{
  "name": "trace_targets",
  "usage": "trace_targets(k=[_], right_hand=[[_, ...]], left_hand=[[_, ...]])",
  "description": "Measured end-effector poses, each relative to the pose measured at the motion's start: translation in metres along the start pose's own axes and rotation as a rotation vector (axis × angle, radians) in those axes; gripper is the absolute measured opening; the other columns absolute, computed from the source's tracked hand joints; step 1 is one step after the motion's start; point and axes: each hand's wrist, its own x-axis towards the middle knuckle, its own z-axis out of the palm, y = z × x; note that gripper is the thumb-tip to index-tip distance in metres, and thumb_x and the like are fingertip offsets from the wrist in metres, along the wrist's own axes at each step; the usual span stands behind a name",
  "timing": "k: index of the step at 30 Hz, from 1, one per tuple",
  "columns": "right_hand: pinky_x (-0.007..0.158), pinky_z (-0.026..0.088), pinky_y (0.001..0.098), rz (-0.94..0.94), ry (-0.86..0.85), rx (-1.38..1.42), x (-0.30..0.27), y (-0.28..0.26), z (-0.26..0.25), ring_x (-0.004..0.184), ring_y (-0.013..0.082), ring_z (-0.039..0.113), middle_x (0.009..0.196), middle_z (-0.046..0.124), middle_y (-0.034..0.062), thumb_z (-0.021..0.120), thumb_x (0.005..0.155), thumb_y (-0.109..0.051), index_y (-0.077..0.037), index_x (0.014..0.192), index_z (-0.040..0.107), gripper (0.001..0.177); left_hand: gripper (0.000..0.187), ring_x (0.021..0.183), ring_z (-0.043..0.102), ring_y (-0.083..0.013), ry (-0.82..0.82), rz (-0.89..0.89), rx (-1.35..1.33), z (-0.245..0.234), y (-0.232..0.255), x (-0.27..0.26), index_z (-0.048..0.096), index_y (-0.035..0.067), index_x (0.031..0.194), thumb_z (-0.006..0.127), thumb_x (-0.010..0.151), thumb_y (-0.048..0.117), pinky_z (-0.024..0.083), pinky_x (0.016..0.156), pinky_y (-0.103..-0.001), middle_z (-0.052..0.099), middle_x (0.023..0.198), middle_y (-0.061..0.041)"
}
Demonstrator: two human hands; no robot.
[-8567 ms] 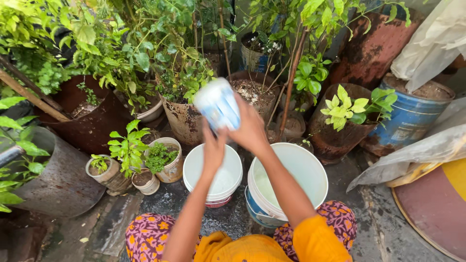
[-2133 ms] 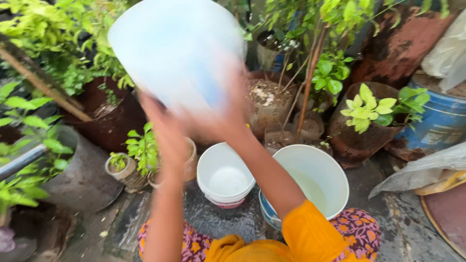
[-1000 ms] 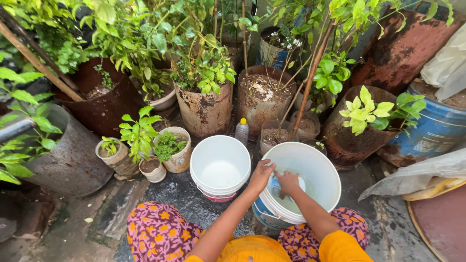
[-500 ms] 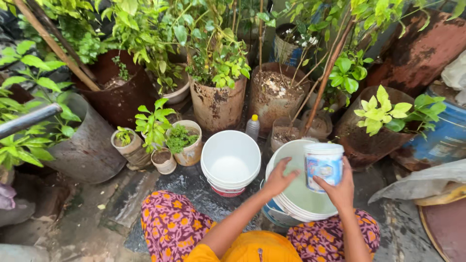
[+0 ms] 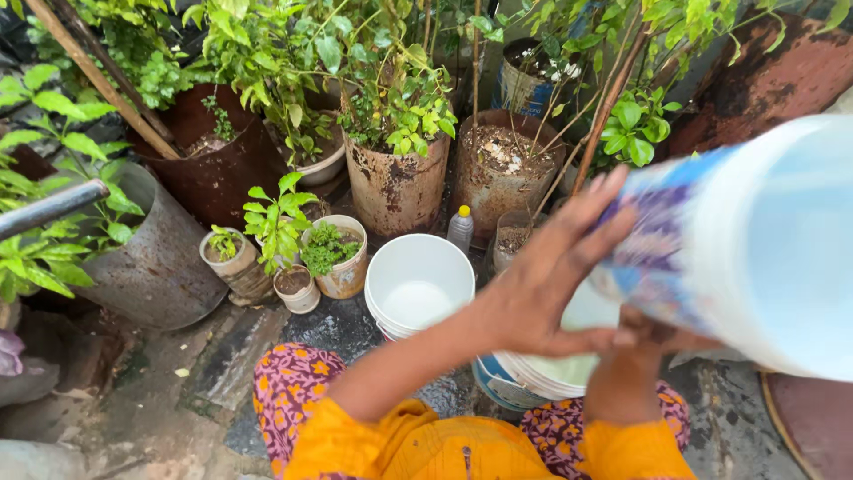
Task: The person washes a small plastic bucket by dipping it into a larger bucket of water and rubbing its surfaces by hand.
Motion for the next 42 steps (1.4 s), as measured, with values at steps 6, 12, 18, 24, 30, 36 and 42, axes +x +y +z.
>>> trace_targets(k=[6,12,18,24,30,36,42], right_hand=[[0.105,0.056,0.0405,0.411,-0.426,-0.044,0.109,0.077,0.150,0.122,0.0319,0.069,0.137,0.066,0.0192,0.088,0.081,-0.034,0.001,0.149,0.045,0.087],[0.103,0.048,0.0486,0.476,-0.807,-0.382,-0.056,0.138,0.140,0.123,0.0450,0.061,0.136,0.060,0.0298,0.091,0.064,-0.052,0.001,0.153,0.037,0.116],[0.107,0.049,0.0393,0.791,-0.646,0.021,-0.146,0.135,0.016,0.124,0.0307,0.062,0.136,0.062,0.0249,0.091,0.064,-0.050,0.006,0.150,0.042,0.113],[0.103,0.051,0.0422,1.028,-0.601,-0.717,-0.162,0.133,-0.082,0.124,0.0398,0.065,0.137,0.062,0.0301,0.091,0.053,-0.056,0.002,0.156,0.033,0.132],[0.111,0.043,0.0587,1.243,-1.167,-1.025,-0.197,0.210,-0.064,0.131,0.0395,0.060,0.144,0.059,0.0235,0.093,0.049,-0.059,-0.012,0.162,0.024,0.140],[0.112,0.036,0.0684,0.826,-1.670,-1.224,-0.265,0.214,-0.020,0.141,0.0359,0.047,0.149,0.050,0.0159,0.098,0.054,-0.044,-0.020,0.160,0.027,0.129],[0.110,0.040,0.0617,0.521,-1.710,-1.111,-0.264,0.207,-0.016,0.138,0.0356,0.049,0.145,0.051,0.0151,0.096,0.054,-0.037,-0.028,0.159,0.029,0.126]], left_hand=[[0.079,0.125,0.055,-0.0437,0.510,-0.674,-0.662,-0.038,-0.176,0.046,0.037,0.002,0.159,0.064,0.093,0.037,0.048,0.105,-0.051,0.055,0.144,-0.032],[0.092,0.112,0.063,-0.0556,0.355,-1.454,-0.374,0.036,-0.251,-0.192,0.026,0.013,0.163,0.060,0.087,0.054,0.043,0.071,-0.041,0.062,0.136,-0.027],[0.090,0.120,0.062,-0.0285,0.173,-1.207,-0.368,0.130,-0.182,-0.266,0.028,-0.002,0.156,0.066,0.091,0.048,0.049,0.101,-0.036,0.058,0.139,-0.024],[0.086,0.133,0.057,-0.0289,0.102,-1.249,-0.470,0.152,-0.166,-0.238,0.029,-0.004,0.156,0.064,0.097,0.048,0.043,0.109,-0.035,0.049,0.150,-0.029],[0.082,0.130,0.058,-0.0311,0.202,-1.276,-0.427,0.155,-0.174,-0.238,0.035,-0.002,0.153,0.064,0.094,0.047,0.047,0.105,-0.037,0.047,0.149,-0.029],[0.076,0.125,0.061,-0.0321,0.257,-1.262,-0.392,0.150,-0.181,-0.251,0.039,0.000,0.149,0.065,0.094,0.046,0.049,0.103,-0.039,0.053,0.143,-0.029],[0.064,0.123,0.064,-0.0345,0.106,-1.259,-0.283,0.143,-0.177,-0.263,0.054,0.001,0.138,0.064,0.094,0.046,0.049,0.103,-0.039,0.065,0.132,-0.026]])
